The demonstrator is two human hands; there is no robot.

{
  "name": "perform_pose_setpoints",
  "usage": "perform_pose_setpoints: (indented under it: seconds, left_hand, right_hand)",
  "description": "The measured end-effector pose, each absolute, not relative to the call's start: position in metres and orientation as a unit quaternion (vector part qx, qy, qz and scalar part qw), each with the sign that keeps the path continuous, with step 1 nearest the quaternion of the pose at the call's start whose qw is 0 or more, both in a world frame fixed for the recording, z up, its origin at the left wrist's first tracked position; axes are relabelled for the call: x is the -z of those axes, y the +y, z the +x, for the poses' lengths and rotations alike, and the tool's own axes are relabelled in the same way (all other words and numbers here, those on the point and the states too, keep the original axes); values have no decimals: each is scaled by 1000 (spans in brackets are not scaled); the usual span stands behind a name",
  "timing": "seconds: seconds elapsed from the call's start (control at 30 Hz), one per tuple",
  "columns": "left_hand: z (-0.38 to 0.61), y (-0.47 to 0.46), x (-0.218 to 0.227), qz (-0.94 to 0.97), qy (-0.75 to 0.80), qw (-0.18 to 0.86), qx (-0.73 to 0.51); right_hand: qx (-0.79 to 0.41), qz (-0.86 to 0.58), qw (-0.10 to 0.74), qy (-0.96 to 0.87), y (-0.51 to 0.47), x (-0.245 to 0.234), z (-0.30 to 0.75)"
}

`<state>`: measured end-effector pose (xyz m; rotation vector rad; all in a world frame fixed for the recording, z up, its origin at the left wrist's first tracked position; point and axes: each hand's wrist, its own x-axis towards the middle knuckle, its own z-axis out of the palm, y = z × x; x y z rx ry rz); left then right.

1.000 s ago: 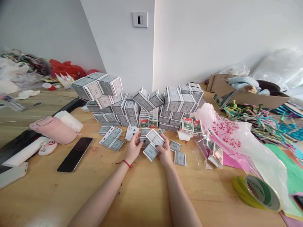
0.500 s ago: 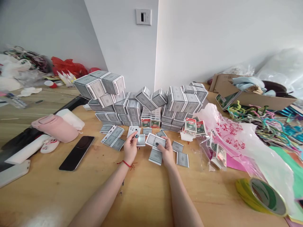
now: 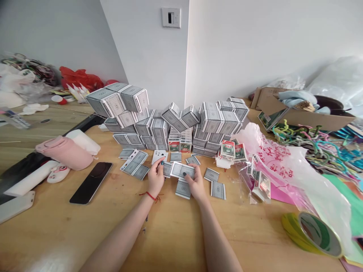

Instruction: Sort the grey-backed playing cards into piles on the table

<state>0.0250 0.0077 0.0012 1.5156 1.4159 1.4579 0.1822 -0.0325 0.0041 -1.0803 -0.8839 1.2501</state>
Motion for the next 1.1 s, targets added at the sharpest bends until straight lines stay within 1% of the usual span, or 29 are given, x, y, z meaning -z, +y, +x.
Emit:
perform_pose_setpoints:
  seconds: [0.33,0.63,0.83,0.97,1.1]
  left_hand:
    - [26,9,0,576,539,278,-548]
    - [27,8,2,586,541,266,-541]
    - [28,5,0,608,545,274,-508]
    - [29,3,-3,613,555,291,-481]
    - [35,1,-3,615,541,315,-480]
  right_hand:
    - [-505,-487,606,-375,-34,-4,180]
    - [-492,-491,569,-439,-34,-3,181]
    - [-502,-494,547,-453,-36,-7,181]
    - [-505,-488,549,-455,-36,-7,180]
    - [-503,-474,552,-466,-35,-4,177]
